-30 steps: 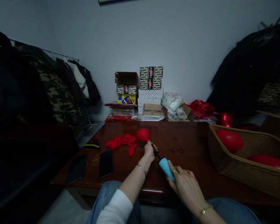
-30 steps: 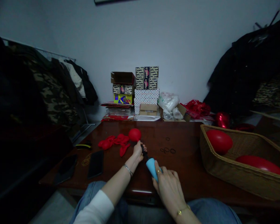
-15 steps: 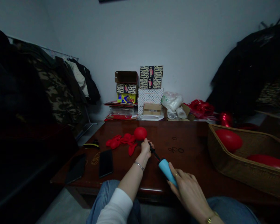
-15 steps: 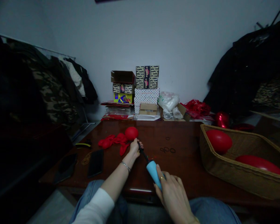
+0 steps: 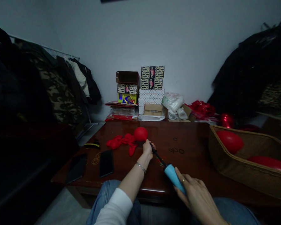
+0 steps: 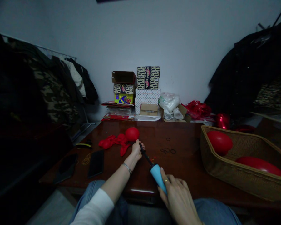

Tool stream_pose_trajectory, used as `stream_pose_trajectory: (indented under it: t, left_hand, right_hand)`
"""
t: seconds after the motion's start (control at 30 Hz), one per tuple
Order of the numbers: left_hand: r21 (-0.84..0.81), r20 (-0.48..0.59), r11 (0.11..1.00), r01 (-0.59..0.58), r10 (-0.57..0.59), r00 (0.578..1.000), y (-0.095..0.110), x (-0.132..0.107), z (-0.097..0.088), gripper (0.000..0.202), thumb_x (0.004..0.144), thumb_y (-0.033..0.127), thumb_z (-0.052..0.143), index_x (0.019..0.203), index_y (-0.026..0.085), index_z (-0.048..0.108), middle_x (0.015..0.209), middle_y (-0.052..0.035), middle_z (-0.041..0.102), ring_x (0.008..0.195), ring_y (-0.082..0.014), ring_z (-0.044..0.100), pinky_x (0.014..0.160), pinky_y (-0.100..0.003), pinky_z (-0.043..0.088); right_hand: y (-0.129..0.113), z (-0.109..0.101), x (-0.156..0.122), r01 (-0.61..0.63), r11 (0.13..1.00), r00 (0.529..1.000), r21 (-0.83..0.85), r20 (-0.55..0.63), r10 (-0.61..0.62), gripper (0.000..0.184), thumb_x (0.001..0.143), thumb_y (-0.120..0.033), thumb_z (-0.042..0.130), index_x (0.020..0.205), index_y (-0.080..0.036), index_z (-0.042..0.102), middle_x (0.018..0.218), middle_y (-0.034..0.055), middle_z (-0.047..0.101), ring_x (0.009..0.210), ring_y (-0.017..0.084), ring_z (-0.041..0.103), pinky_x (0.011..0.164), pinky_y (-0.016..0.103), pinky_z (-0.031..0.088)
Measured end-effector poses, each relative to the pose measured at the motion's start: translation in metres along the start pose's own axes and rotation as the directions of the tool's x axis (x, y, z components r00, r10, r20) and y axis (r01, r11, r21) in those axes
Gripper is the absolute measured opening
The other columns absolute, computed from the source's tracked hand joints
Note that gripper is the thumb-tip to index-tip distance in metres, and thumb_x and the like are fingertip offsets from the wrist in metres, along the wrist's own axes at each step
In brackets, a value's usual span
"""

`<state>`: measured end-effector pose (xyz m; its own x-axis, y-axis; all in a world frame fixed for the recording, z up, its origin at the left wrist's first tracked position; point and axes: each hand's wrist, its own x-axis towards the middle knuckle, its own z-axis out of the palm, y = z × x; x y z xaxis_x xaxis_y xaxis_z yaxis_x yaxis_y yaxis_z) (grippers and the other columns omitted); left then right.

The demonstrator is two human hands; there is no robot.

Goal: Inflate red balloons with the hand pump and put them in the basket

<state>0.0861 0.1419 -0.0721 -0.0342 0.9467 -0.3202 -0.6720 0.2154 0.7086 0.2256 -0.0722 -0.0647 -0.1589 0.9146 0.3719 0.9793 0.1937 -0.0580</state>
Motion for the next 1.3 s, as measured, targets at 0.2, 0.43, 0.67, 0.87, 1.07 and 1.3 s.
stream_pose_trajectory:
  t: [0.2,0.43,0.67,0.87,1.07,1.3]
  left_hand:
    - [0.022,0.011,0.999,0.032,-0.032,0.999,-0.011,-0.006,0.004,0.023,0.09,0.034,0.035,0.072,0.019,0.038,0.047,0.0053,0.04,0.035,-0.0072,0.037,0.039,-0.018,0.029]
    - [0.044,0.004,0.999,0.022,-0.023,1.0,-0.008,0.0,-0.002,0.023,0.088,0.035,0.038,0.071,0.019,0.038,0.047,0.0055,0.039,0.035,-0.0071,0.037,0.039,-0.018,0.029]
    - [0.04,0.013,0.999,-0.031,0.03,0.999,0.009,0.007,-0.006,0.021,0.09,0.03,0.034,0.072,0.019,0.038,0.047,0.0054,0.039,0.034,-0.0076,0.037,0.038,-0.018,0.028]
    - [0.031,0.012,0.999,-0.044,0.043,0.999,0.014,0.01,-0.009,0.021,0.089,0.03,0.036,0.072,0.019,0.038,0.047,0.0055,0.039,0.035,-0.0071,0.037,0.038,-0.018,0.028]
    - [-0.011,-0.002,1.0,-0.022,0.022,1.0,0.006,0.004,-0.003,0.023,0.089,0.035,0.038,0.073,0.019,0.038,0.048,0.0058,0.039,0.035,-0.0065,0.037,0.038,-0.017,0.027]
    - [0.005,0.008,1.0,0.0,0.0,1.0,-0.006,-0.013,0.007,0.025,0.089,0.037,0.038,0.071,0.019,0.038,0.047,0.0057,0.039,0.034,-0.0067,0.036,0.038,-0.018,0.027]
  right_hand:
    - [-0.023,-0.003,0.053,-0.034,0.995,0.993,-0.099,0.106,0.045,0.047,0.085,-0.029,0.044,0.131,-0.017,0.042,0.091,0.0077,0.063,0.078,0.02,0.06,0.074,0.034,0.037]
    - [-0.036,0.008,0.061,-0.053,0.994,0.995,-0.095,0.074,0.06,0.047,0.087,-0.03,0.043,0.132,-0.018,0.04,0.091,0.0079,0.062,0.078,0.019,0.059,0.073,0.033,0.036]
    - [-0.01,0.011,0.01,0.025,1.0,0.999,0.008,-0.029,-0.025,0.053,0.086,-0.035,0.045,0.136,-0.02,0.033,0.094,0.0067,0.063,0.079,0.018,0.06,0.075,0.033,0.041]
    - [0.01,0.006,-0.027,0.113,0.993,0.985,0.037,-0.134,-0.107,0.061,0.082,-0.04,0.052,0.136,-0.022,0.032,0.1,0.0049,0.065,0.079,0.016,0.063,0.072,0.028,0.045]
    - [0.01,0.004,-0.019,0.057,0.997,0.996,0.046,-0.069,-0.054,0.054,0.083,-0.039,0.05,0.134,-0.024,0.037,0.098,0.0043,0.065,0.079,0.016,0.062,0.072,0.029,0.044]
    - [-0.012,-0.002,0.037,-0.018,0.999,0.998,-0.031,0.067,0.02,0.05,0.086,-0.032,0.043,0.134,-0.019,0.039,0.091,0.0074,0.064,0.079,0.019,0.06,0.075,0.032,0.038]
